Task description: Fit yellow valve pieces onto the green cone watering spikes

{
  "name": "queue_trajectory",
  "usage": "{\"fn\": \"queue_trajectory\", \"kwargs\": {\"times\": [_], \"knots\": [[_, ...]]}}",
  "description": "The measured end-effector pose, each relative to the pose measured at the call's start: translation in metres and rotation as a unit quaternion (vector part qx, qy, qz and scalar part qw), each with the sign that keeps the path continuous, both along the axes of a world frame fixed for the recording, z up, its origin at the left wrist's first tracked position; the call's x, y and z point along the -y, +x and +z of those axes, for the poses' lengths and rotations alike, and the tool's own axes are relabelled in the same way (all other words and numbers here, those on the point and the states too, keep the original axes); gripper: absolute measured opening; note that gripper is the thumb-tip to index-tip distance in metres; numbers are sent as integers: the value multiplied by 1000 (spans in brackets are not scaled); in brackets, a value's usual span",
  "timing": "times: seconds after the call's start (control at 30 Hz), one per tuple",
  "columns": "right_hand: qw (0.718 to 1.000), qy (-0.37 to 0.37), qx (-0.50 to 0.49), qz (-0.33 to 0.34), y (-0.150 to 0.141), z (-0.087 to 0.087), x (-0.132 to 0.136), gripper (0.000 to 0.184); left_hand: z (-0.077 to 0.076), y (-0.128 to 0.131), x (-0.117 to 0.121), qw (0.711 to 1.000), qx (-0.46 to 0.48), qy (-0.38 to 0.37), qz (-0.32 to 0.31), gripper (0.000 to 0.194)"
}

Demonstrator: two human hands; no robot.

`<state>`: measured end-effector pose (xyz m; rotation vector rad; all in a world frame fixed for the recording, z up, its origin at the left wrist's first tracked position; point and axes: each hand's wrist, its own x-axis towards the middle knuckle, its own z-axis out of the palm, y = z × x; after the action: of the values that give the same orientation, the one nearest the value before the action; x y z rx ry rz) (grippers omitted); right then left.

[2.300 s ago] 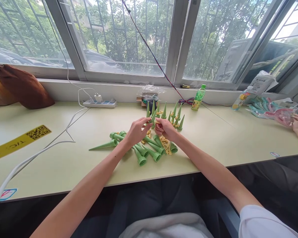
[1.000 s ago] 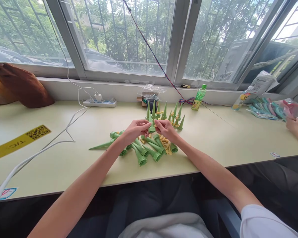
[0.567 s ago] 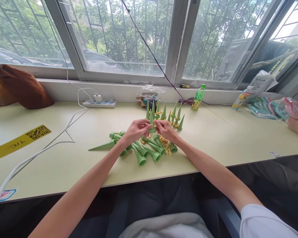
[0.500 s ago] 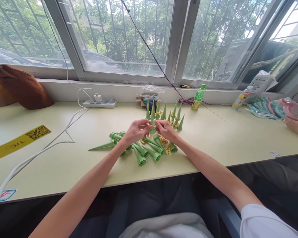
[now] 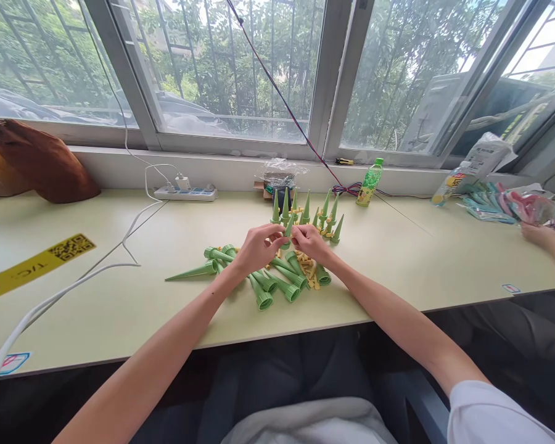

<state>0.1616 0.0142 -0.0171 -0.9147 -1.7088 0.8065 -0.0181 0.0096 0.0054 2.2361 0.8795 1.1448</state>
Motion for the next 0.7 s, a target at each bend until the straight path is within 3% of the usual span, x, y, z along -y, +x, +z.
{"fn": "queue_trajectory", "kwargs": {"times": [0.1,0.2,0.3,0.5,0.6,0.7], "knots": [[1000,4,5,0,0,2,1,54,1,0,1,991,47,-123,-34,32],[1000,16,1,3,-2,3,4,54,4,-3,0,956,99,-256,-99,37],[1000,20,-2,-2,-4,4,5,54,6,-6,-1,933,115,-314,-130,40],[999,44,29,-10,-3,5,4,53,2,-3,-1,970,88,-207,-91,38],[997,54,57,-20,-1,4,3,52,-1,-3,-3,994,26,-93,-51,33],[996,55,70,-27,0,4,1,52,-3,-5,-5,997,-39,43,-44,26]]}}
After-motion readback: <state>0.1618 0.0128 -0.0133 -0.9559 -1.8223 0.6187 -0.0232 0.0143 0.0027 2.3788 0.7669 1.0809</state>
